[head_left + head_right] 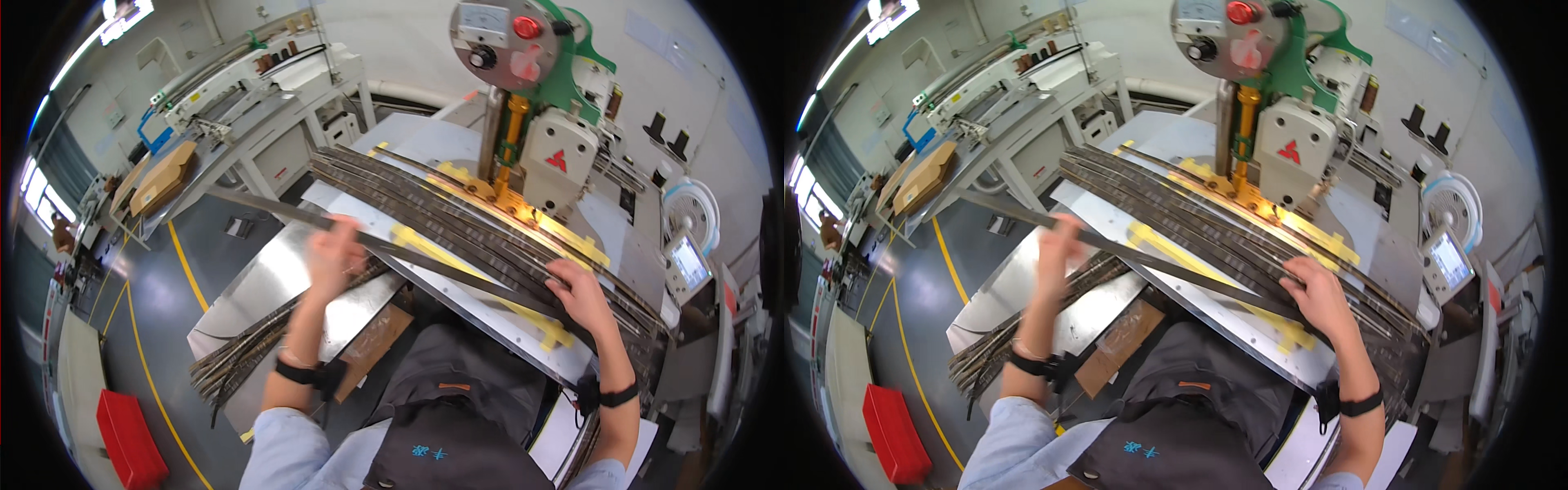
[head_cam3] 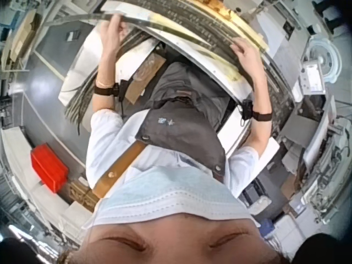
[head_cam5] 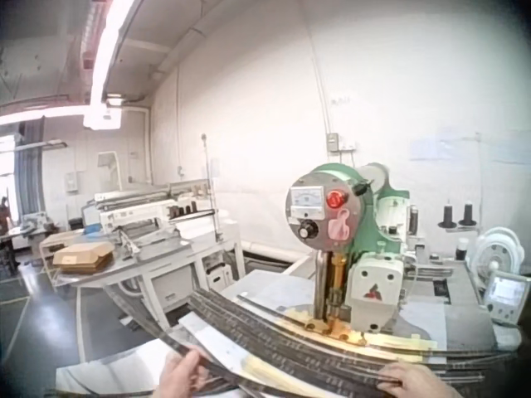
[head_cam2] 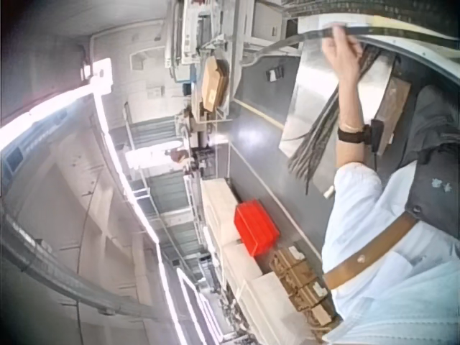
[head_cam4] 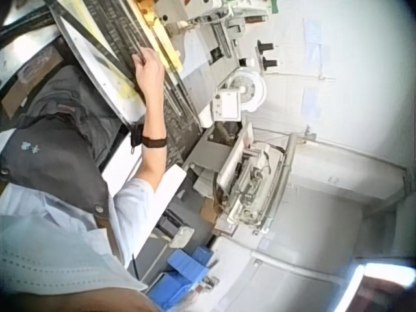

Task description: Operating an industrial sewing machine to stitch together patterned leather or fabric strips.

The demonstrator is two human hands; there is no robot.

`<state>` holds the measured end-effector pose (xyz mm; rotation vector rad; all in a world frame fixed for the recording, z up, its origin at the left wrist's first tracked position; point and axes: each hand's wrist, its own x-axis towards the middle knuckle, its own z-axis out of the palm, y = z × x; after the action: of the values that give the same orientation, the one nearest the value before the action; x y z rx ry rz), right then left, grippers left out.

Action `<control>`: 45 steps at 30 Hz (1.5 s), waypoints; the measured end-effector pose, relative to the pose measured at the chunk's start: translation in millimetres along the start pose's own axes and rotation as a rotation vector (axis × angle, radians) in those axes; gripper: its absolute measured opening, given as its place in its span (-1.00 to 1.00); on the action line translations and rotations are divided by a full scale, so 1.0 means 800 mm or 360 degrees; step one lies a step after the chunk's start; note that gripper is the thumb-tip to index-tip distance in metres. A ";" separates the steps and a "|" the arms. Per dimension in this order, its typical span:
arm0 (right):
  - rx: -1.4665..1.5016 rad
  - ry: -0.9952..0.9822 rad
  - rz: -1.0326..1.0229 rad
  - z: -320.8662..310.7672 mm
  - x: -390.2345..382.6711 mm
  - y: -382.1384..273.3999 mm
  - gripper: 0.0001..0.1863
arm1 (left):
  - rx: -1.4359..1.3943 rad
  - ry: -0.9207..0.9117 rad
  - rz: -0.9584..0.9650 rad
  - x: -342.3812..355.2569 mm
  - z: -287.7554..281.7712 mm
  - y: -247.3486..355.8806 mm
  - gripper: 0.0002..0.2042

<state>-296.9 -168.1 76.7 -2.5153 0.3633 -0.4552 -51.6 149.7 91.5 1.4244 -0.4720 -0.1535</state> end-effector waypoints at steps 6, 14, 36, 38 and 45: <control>-0.0660 -0.0229 0.0198 0.025 0.004 0.034 -0.17 | 0.0822 0.1361 0.0636 0.008 -0.264 0.122 -0.72; -0.0655 -0.0264 0.0257 0.029 0.012 0.033 -0.15 | 0.2020 0.2311 0.0845 -0.092 -0.418 0.338 -0.69; -0.0674 -0.0237 0.0267 0.025 0.022 0.031 -0.21 | 0.2924 -0.0335 -0.0201 -0.017 -0.293 -0.286 -0.82; -0.0650 -0.0243 0.0289 0.023 0.020 0.031 -0.21 | 0.2889 -0.0360 -0.0206 -0.006 -0.263 -0.302 -0.79; -0.0732 -0.0261 0.0307 0.019 0.013 0.037 -0.24 | 0.2553 0.0183 -0.0127 0.051 -0.222 -0.285 -0.53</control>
<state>-286.3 -188.2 50.8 -2.8935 0.7052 -0.0918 96.6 261.1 -133.9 2.9943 -0.4204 0.3438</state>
